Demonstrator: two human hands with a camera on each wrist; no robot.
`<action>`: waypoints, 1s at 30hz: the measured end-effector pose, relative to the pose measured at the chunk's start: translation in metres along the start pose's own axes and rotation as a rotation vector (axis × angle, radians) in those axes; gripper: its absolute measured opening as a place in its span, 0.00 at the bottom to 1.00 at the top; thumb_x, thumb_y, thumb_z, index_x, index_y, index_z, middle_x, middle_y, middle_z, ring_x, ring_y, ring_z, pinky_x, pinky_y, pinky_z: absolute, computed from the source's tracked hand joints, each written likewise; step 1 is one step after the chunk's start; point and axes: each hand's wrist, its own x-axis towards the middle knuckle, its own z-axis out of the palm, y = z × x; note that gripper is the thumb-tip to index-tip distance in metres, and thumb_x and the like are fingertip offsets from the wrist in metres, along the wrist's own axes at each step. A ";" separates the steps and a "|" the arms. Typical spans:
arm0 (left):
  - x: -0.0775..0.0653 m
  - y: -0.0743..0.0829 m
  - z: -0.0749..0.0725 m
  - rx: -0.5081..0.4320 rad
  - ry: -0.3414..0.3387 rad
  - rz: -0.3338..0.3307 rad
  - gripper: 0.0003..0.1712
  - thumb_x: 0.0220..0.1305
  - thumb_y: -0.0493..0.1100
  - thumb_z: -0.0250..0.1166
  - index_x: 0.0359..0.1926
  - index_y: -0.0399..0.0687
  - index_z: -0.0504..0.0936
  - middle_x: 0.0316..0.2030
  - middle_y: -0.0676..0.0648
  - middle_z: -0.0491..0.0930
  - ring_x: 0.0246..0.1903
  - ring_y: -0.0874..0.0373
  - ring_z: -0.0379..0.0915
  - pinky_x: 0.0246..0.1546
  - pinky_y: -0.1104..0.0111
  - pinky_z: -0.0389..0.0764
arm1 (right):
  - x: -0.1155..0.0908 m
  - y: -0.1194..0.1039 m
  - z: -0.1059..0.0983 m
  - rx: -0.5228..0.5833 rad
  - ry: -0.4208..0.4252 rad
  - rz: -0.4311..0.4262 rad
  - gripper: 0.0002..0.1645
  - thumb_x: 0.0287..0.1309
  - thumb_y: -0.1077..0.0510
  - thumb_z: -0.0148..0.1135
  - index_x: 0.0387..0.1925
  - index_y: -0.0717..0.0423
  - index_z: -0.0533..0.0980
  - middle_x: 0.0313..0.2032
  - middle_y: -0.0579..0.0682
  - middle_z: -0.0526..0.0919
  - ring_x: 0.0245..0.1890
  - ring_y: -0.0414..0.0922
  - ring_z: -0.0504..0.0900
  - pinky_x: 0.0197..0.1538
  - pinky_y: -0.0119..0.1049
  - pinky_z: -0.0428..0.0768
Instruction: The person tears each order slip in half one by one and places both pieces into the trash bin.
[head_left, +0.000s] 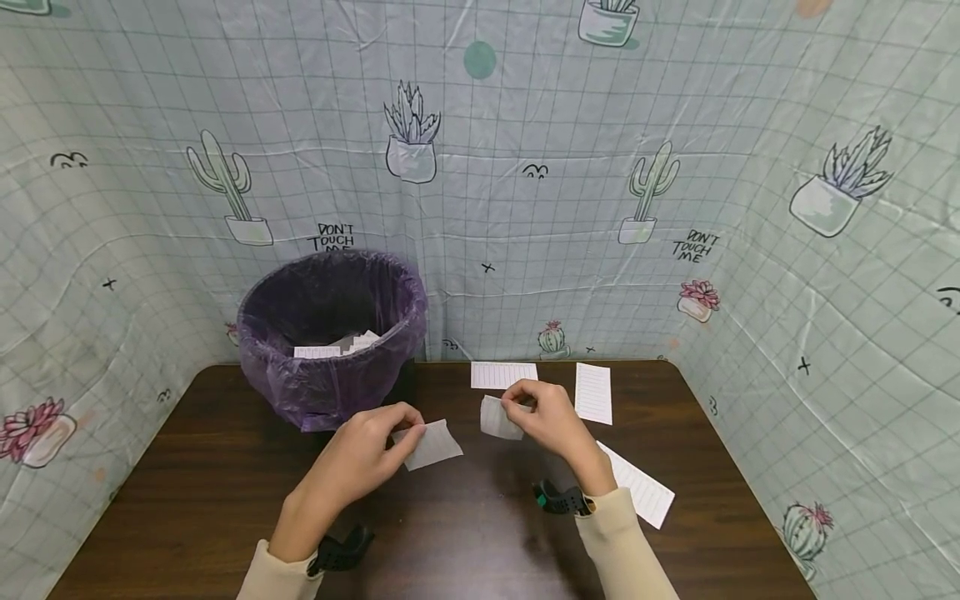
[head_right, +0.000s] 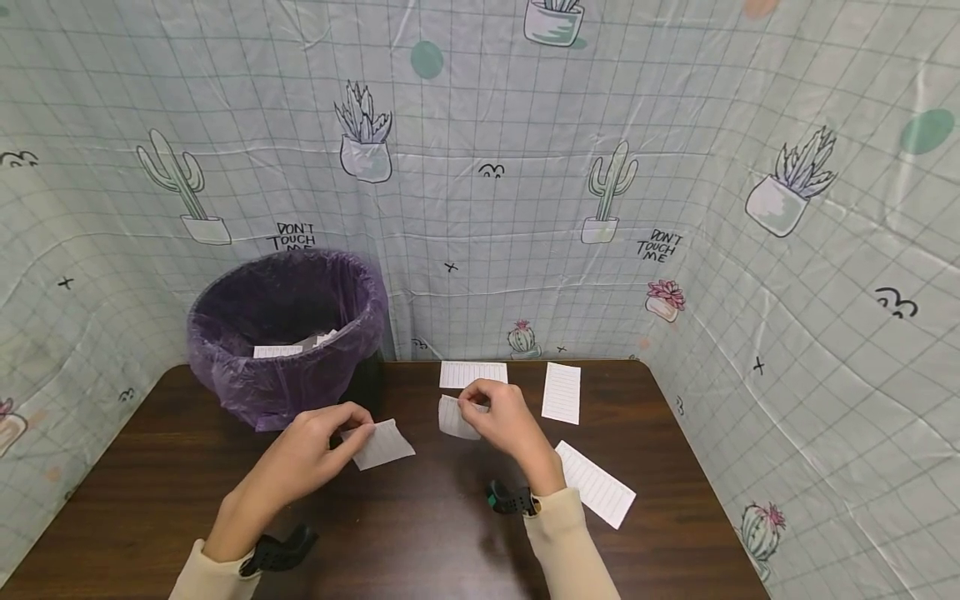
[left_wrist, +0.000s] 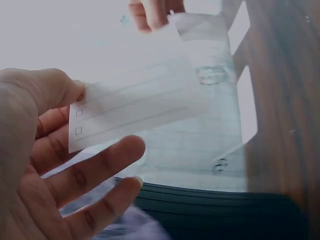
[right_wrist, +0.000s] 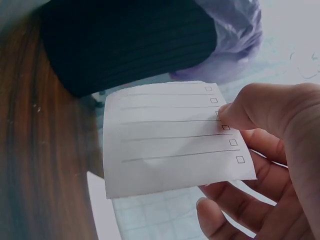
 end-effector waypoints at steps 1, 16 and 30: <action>0.002 0.001 -0.004 -0.001 0.002 0.024 0.04 0.67 0.39 0.69 0.35 0.53 0.83 0.28 0.60 0.82 0.28 0.71 0.73 0.32 0.72 0.80 | 0.002 -0.002 -0.001 0.001 0.005 -0.012 0.03 0.63 0.62 0.67 0.34 0.52 0.86 0.33 0.46 0.89 0.32 0.39 0.83 0.35 0.31 0.80; 0.026 0.006 -0.063 -0.057 0.124 0.274 0.11 0.56 0.31 0.73 0.33 0.53 0.83 0.29 0.60 0.81 0.29 0.69 0.75 0.35 0.80 0.76 | 0.033 -0.038 -0.013 0.150 0.033 -0.117 0.02 0.64 0.60 0.70 0.36 0.54 0.87 0.34 0.48 0.90 0.33 0.38 0.83 0.38 0.31 0.81; 0.033 -0.008 -0.126 0.085 0.348 0.304 0.04 0.63 0.39 0.67 0.31 0.45 0.85 0.27 0.53 0.85 0.29 0.63 0.77 0.36 0.79 0.76 | 0.068 -0.084 -0.026 0.232 0.048 -0.138 0.05 0.66 0.56 0.70 0.39 0.52 0.87 0.38 0.48 0.90 0.38 0.44 0.84 0.44 0.37 0.83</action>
